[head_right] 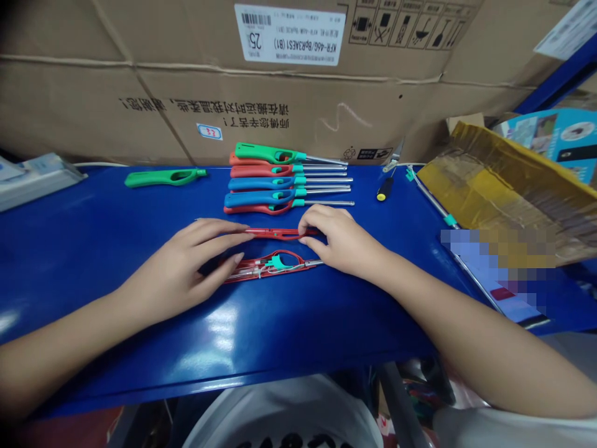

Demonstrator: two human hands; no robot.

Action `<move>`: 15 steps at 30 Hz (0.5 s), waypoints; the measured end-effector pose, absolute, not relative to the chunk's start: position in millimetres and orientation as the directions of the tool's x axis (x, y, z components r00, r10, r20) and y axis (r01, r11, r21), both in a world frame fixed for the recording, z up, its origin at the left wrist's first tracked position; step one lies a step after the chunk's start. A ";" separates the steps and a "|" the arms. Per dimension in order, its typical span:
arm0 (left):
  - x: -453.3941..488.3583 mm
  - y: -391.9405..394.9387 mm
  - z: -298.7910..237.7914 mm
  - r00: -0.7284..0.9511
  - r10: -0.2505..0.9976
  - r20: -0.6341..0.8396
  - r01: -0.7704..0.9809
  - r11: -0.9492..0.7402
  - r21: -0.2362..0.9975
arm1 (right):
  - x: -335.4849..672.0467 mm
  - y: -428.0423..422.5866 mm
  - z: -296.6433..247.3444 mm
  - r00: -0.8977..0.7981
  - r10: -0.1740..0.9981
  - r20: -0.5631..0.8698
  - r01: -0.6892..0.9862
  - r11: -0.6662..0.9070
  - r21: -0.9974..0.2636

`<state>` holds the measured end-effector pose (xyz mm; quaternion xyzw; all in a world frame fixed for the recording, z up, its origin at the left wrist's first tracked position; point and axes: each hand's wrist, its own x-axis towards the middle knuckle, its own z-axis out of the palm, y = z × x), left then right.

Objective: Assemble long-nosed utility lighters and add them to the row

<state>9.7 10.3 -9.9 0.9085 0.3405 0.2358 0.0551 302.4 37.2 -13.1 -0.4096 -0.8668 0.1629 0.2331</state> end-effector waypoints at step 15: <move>-5.1 9.9 16.3 0.747 0.554 0.367 0.544 -0.827 0.141 | 290.3 17.8 1.6 -0.465 0.871 0.157 0.441 0.382 -0.812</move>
